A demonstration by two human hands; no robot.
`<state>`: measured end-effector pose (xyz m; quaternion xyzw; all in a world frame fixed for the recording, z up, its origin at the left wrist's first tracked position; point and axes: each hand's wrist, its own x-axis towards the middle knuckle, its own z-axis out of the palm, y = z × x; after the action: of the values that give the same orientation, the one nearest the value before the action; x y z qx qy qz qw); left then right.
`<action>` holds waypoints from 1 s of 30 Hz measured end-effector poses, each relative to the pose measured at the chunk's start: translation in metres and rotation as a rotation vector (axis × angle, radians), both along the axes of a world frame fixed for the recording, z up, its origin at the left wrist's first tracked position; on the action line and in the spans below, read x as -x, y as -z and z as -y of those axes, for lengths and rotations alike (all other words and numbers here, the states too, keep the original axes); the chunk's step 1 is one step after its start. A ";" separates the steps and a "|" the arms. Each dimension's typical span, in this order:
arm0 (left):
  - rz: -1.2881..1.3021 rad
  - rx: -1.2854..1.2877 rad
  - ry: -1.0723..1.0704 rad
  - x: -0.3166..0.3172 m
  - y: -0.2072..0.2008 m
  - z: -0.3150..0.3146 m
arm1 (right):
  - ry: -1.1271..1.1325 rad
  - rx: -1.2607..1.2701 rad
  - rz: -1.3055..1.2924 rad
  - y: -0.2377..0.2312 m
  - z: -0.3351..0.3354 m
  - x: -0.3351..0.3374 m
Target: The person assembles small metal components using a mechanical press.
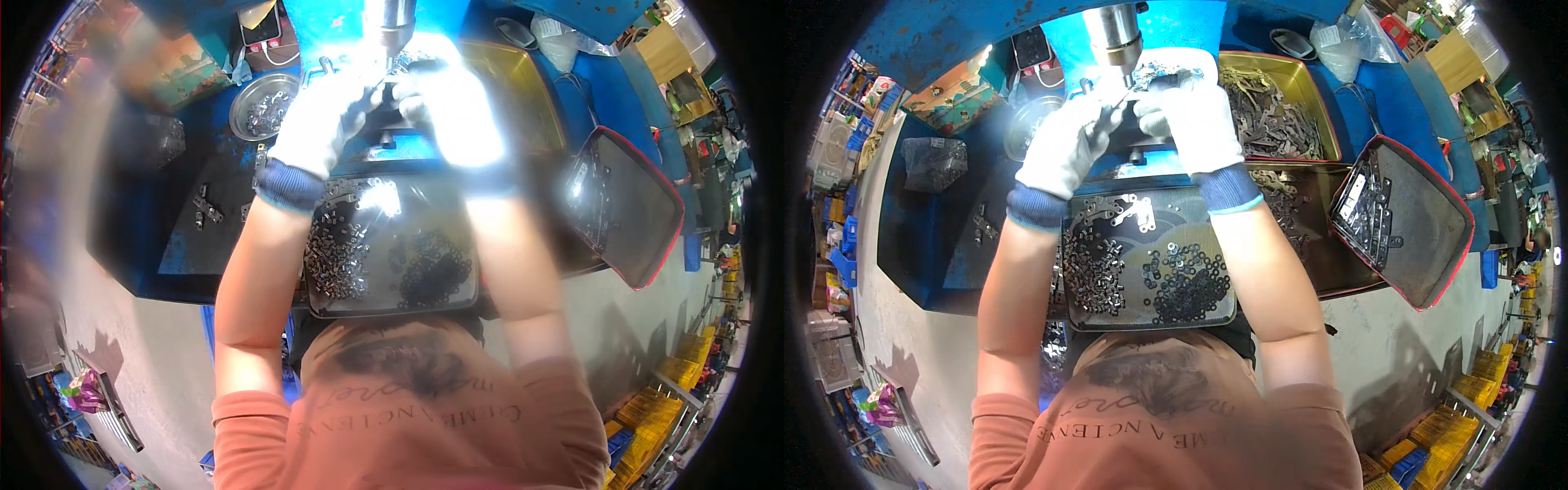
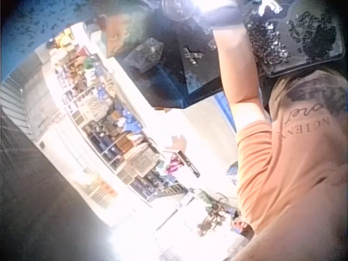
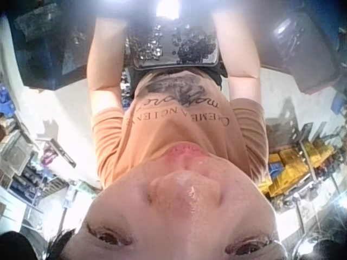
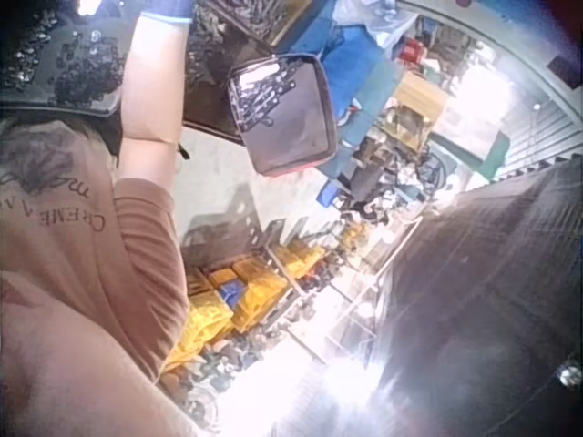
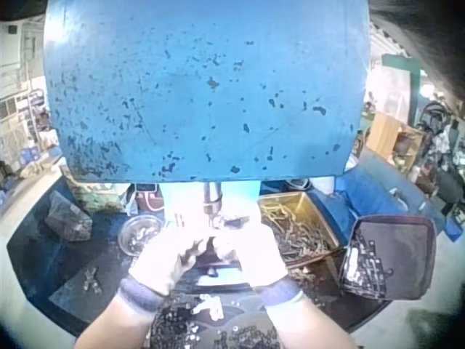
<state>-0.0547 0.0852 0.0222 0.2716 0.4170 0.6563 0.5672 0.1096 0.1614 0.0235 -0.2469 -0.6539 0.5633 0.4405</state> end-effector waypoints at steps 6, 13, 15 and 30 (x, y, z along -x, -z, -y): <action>-0.105 0.019 0.019 0.000 0.000 -0.010 | 0.006 0.225 -0.116 0.007 -0.011 0.000; -0.103 0.032 0.021 0.000 -0.004 -0.009 | 0.041 0.236 -0.066 -0.004 -0.007 -0.001; -0.157 0.030 0.033 0.004 -0.002 -0.010 | 0.039 0.212 0.049 -0.012 -0.004 -0.001; -0.210 -0.159 0.090 -0.020 0.025 0.023 | -0.219 0.386 -0.253 0.003 0.035 -0.010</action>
<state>-0.0345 0.0617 -0.0032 0.4013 0.4084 0.6290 0.5259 0.1194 0.1266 0.0206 -0.1816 -0.4968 0.7484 0.4002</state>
